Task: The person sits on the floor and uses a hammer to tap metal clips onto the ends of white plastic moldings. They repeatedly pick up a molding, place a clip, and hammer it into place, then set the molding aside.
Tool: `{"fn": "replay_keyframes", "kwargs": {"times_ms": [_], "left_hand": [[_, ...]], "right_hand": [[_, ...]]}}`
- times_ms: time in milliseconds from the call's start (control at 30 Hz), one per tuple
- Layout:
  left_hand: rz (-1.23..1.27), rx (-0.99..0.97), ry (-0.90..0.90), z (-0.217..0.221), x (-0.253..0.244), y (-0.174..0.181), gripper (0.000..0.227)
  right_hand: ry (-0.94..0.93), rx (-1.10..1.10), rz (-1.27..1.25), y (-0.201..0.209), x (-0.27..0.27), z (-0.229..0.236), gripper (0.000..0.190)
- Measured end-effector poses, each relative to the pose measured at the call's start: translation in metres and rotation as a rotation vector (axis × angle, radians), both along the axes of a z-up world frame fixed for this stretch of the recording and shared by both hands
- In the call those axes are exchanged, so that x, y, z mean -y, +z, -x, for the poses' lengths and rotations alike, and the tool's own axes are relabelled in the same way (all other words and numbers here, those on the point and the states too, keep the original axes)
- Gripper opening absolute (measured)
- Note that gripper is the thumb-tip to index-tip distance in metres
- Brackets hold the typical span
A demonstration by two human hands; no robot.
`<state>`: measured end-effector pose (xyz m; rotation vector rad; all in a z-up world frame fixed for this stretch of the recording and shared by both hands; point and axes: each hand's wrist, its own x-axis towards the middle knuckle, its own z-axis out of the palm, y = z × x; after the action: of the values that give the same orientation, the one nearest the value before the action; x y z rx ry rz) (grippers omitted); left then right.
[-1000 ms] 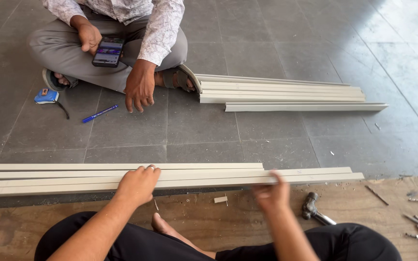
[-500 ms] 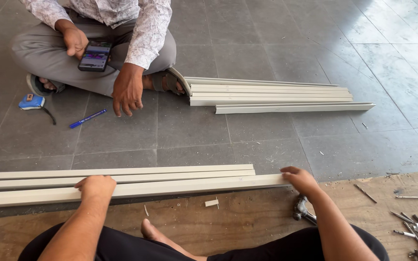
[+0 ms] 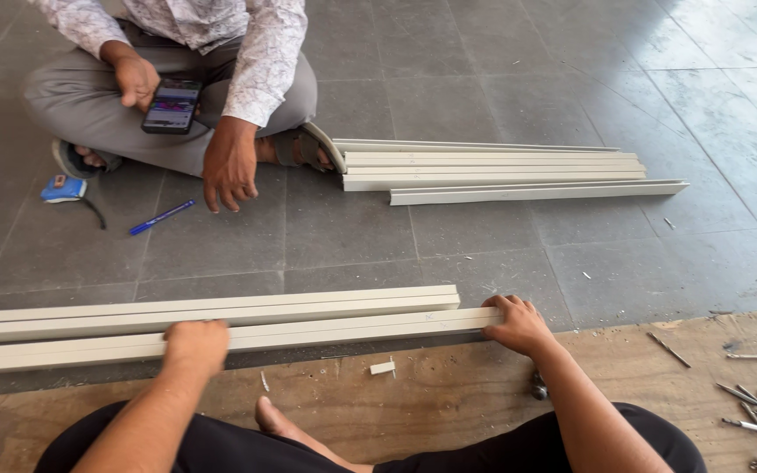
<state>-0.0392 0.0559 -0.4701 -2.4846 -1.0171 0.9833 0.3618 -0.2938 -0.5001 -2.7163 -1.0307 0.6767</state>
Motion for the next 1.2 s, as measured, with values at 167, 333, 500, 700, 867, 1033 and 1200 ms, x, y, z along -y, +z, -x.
{"fn": "replay_keyframes", "kwargs": {"times_ms": [167,333,500,700,867,1033,1200], "left_hand": [[0.140,0.194,0.137,-0.016,0.016,0.025,0.036],[0.317,0.548,0.545,-0.004,0.009,0.030,0.048],[0.392,1.077,1.043,0.027,-0.020,0.017,0.053],[0.438,1.996,1.881,0.061,-0.076,0.039,0.058],[0.837,2.719,1.848,0.066,-0.113,0.056,0.051],[0.891,2.905,1.467,0.040,-0.107,0.089,0.029],[0.690,2.923,1.242,0.045,-0.045,0.204,0.028]], "right_hand": [[0.144,0.141,0.026,0.037,-0.079,0.061,0.074],[0.517,0.113,-0.008,0.024,-0.187,0.140,0.068],[0.724,0.159,0.179,0.023,-0.239,0.154,0.067],[0.774,0.314,0.122,0.114,-0.233,0.131,0.062],[0.825,0.472,-0.058,0.176,-0.192,0.129,0.062],[0.780,0.629,-0.243,0.194,-0.157,0.108,0.058],[0.649,0.486,-0.493,0.170,-0.131,0.121,0.058]]}}
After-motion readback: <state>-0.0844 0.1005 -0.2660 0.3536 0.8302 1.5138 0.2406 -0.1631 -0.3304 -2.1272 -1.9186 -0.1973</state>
